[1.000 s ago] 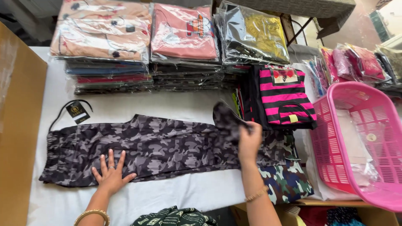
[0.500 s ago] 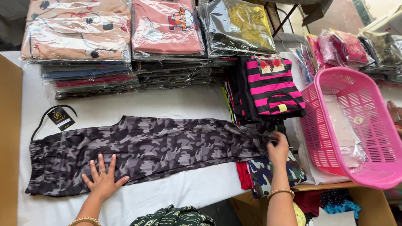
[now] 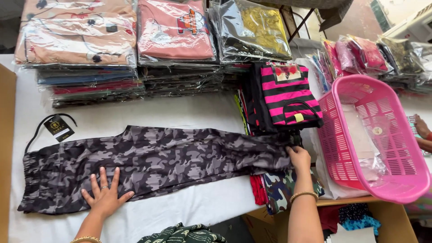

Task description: The person folds several items of clothing on a white table surface. They handle a black t-shirt, a pink and black striped top, and a pair of camouflage shorts, folding each one neatly and placing them into a stack.

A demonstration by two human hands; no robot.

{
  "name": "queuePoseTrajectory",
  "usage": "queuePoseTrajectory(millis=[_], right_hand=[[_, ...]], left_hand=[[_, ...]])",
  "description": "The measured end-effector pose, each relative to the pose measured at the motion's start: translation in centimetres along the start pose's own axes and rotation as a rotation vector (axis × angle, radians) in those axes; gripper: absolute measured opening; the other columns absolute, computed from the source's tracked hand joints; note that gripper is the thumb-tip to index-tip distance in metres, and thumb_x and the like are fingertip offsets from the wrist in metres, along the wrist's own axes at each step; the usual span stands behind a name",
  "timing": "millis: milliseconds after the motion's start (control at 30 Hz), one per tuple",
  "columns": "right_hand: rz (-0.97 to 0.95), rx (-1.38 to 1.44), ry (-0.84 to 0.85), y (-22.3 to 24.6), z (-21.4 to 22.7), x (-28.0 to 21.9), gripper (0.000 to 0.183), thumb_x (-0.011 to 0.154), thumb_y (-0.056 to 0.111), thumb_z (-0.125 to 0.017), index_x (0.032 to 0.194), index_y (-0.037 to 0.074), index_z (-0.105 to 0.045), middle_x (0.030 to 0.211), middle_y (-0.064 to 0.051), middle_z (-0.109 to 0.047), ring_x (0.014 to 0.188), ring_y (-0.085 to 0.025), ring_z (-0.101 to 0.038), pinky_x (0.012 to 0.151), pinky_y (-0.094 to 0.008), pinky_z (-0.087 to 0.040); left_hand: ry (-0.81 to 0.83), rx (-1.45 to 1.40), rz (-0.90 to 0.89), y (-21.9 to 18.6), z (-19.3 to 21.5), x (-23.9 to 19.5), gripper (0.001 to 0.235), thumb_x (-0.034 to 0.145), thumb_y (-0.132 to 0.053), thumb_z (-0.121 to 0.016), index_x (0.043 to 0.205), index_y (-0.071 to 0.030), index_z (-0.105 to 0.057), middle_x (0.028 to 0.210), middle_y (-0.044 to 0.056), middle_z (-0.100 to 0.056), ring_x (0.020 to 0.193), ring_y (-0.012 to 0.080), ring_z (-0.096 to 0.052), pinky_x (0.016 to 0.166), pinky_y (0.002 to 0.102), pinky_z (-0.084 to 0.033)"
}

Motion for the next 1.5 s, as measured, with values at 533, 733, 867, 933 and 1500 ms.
queuePoseTrajectory(millis=[533, 733, 867, 933, 1500], right_hand=[[0.198, 0.817, 0.227, 4.7, 6.5, -2.5, 0.029, 0.094, 0.023, -0.071, 0.114, 0.003, -0.064, 0.098, -0.001, -0.068, 0.082, -0.009, -0.061, 0.073, -0.026, -0.050], [0.158, 0.612, -0.031, 1.3, 6.8, 2.3, 0.021, 0.101, 0.018, -0.071, 0.109, 0.000, -0.069, 0.093, 0.000, -0.068, 0.079, -0.007, -0.056, 0.070, -0.025, -0.046], [0.107, 0.460, -0.014, -1.1, 4.7, 3.8, 0.021, 0.099, 0.017, -0.073, 0.110, -0.001, -0.070, 0.088, -0.001, -0.068, 0.075, -0.008, -0.055, 0.066, -0.028, -0.045], [0.087, 0.542, 0.020, -2.2, 3.9, 4.2, 0.021, 0.098, 0.018, -0.072, 0.110, 0.000, -0.070, 0.089, 0.001, -0.069, 0.075, -0.007, -0.057, 0.067, -0.026, -0.046], [-0.213, 1.138, 0.205, 6.5, 7.4, -2.0, 0.022, 0.099, 0.022, -0.065, 0.107, 0.002, -0.069, 0.098, -0.006, -0.075, 0.080, -0.016, -0.072, 0.076, -0.031, -0.059]], left_hand=[[0.027, -0.024, 0.010, -0.5, 1.1, -0.9, 0.117, 0.073, -0.085, -0.063, 0.158, -0.051, 0.008, 0.170, 0.002, 0.029, 0.154, 0.0340, 0.027, 0.115, 0.068, 0.008], [-0.060, -0.068, -0.016, -1.3, 2.2, -3.0, 0.109, 0.074, -0.079, -0.067, 0.158, -0.050, -0.004, 0.171, 0.004, 0.020, 0.156, 0.0337, 0.018, 0.117, 0.068, 0.005], [-0.288, -0.051, -0.287, -3.7, 3.2, -6.0, 0.079, 0.080, -0.056, -0.071, 0.149, -0.040, -0.038, 0.168, 0.005, -0.013, 0.154, 0.0318, -0.012, 0.121, 0.061, -0.013], [-0.349, -0.067, -0.427, -5.8, 3.8, -7.0, 0.068, 0.082, -0.047, -0.072, 0.145, -0.035, -0.049, 0.165, 0.004, -0.025, 0.150, 0.0309, -0.022, 0.121, 0.058, -0.020], [-0.302, -0.118, -0.823, -13.0, 4.1, -8.5, 0.027, 0.085, -0.016, -0.067, 0.112, -0.012, -0.067, 0.124, 0.007, -0.059, 0.117, 0.0288, -0.053, 0.095, 0.044, -0.044]])
Point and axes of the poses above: each hand's wrist, its own x-axis towards the middle knuckle, its own z-axis out of the back of the hand, y = z × x, the point moved 1 cm from there along x, towards the middle knuckle
